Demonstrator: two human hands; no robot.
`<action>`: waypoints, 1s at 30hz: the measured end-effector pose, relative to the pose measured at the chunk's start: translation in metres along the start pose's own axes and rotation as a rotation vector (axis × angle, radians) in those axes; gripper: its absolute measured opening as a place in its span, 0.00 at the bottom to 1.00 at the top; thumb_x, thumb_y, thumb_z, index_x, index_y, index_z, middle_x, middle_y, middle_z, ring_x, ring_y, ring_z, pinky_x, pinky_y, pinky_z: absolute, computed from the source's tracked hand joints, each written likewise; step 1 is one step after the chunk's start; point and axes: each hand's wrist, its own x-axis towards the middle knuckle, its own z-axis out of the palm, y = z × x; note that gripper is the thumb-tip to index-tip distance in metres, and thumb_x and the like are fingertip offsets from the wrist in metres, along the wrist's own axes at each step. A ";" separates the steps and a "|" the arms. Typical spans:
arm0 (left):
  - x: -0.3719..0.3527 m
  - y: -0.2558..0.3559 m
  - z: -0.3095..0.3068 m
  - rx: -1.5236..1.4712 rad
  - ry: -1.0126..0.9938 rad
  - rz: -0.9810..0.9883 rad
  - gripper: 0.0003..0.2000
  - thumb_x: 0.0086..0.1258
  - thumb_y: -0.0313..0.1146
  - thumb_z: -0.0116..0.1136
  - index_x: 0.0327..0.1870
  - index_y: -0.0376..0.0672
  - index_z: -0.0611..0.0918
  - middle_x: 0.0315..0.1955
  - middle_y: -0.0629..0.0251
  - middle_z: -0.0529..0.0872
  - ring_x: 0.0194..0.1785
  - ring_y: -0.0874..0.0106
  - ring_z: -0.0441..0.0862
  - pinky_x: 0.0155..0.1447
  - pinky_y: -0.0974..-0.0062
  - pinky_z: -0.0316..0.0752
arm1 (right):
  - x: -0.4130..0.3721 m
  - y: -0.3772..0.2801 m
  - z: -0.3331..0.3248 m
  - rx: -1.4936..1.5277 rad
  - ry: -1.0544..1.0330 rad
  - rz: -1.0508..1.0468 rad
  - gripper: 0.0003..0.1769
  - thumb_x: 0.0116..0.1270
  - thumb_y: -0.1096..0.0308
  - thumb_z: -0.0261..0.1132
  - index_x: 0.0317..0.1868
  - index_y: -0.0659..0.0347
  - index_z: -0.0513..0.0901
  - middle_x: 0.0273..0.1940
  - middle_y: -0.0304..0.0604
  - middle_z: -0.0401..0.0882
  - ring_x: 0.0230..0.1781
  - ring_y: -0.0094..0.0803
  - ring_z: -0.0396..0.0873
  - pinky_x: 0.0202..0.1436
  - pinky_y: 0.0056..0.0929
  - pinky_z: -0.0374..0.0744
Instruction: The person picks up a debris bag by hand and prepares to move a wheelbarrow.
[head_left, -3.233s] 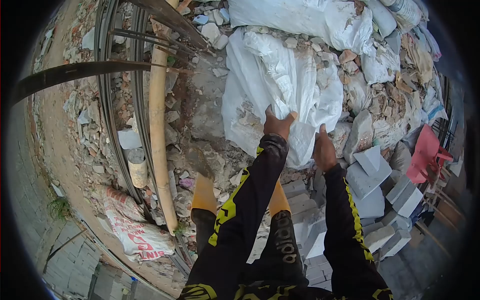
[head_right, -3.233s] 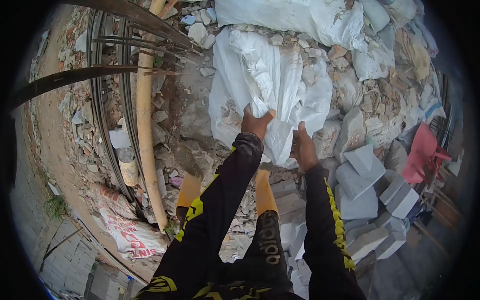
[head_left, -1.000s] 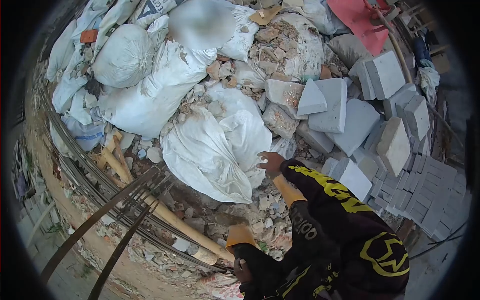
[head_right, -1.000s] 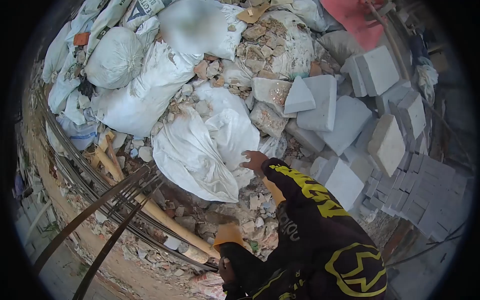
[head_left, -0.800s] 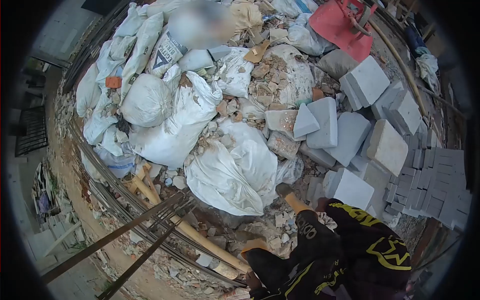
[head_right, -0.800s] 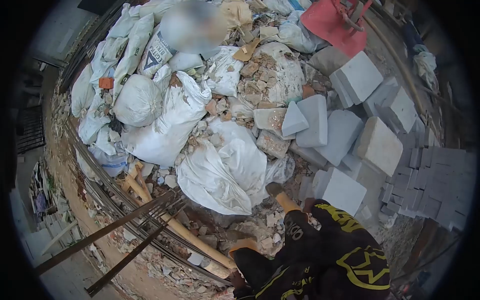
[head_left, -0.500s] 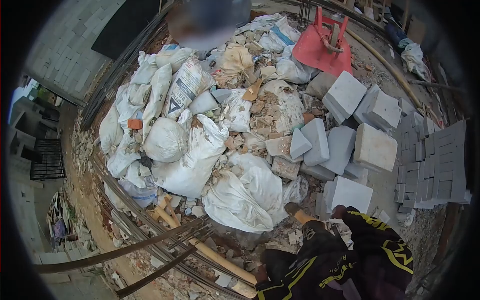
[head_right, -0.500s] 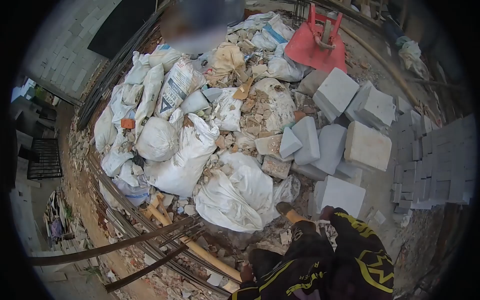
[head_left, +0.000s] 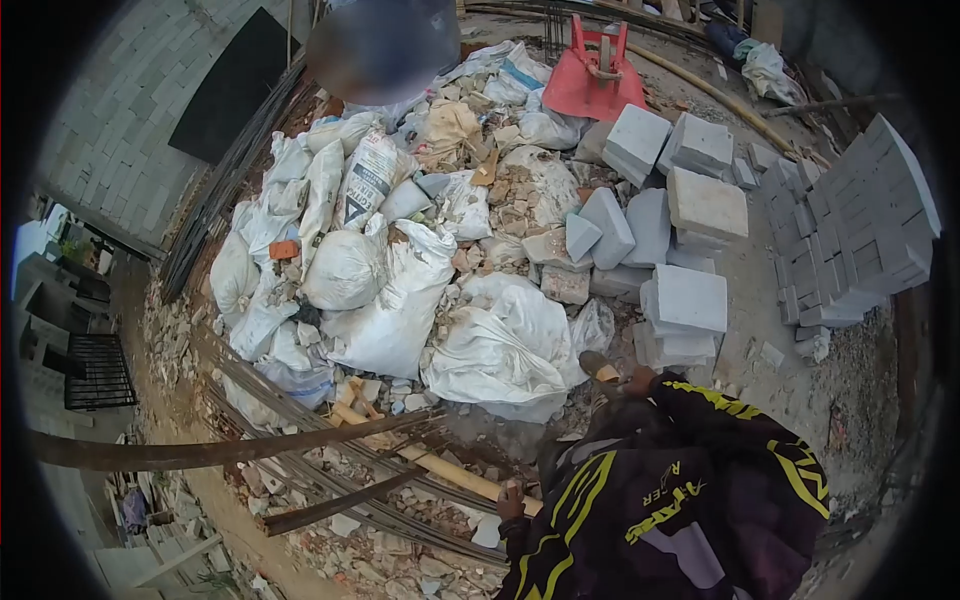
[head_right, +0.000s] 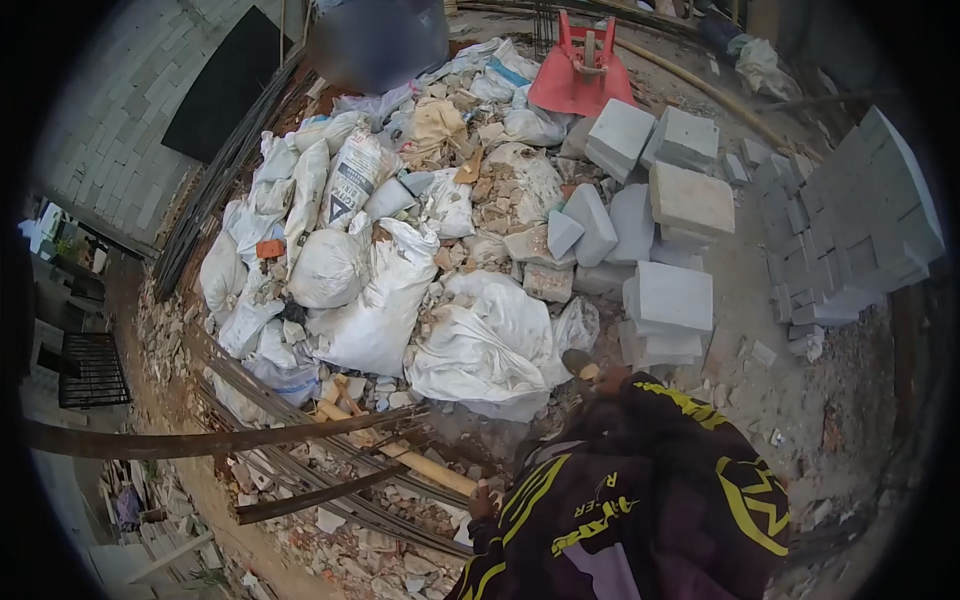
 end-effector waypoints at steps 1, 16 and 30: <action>0.003 -0.011 -0.012 0.081 -0.086 0.011 0.25 0.61 0.52 0.54 0.43 0.35 0.76 0.33 0.63 0.79 0.33 0.73 0.76 0.31 0.77 0.68 | -0.020 0.027 0.040 0.163 0.112 -0.101 0.22 0.49 0.50 0.62 0.36 0.59 0.82 0.33 0.53 0.80 0.36 0.46 0.79 0.43 0.38 0.75; 0.044 0.003 -0.135 1.543 -0.497 0.541 0.16 0.65 0.40 0.51 0.48 0.39 0.72 0.36 0.58 0.79 0.37 0.66 0.78 0.34 0.69 0.74 | -0.267 0.054 0.173 0.261 0.247 0.524 0.12 0.51 0.60 0.58 0.32 0.56 0.83 0.35 0.48 0.80 0.36 0.46 0.78 0.42 0.38 0.76; 0.024 0.107 0.024 0.541 -0.488 0.096 0.32 0.62 0.55 0.49 0.58 0.36 0.67 0.49 0.57 0.78 0.47 0.65 0.77 0.40 0.72 0.71 | -0.391 0.060 0.277 0.042 0.209 0.477 0.13 0.57 0.61 0.53 0.33 0.58 0.81 0.34 0.47 0.80 0.38 0.42 0.78 0.42 0.38 0.76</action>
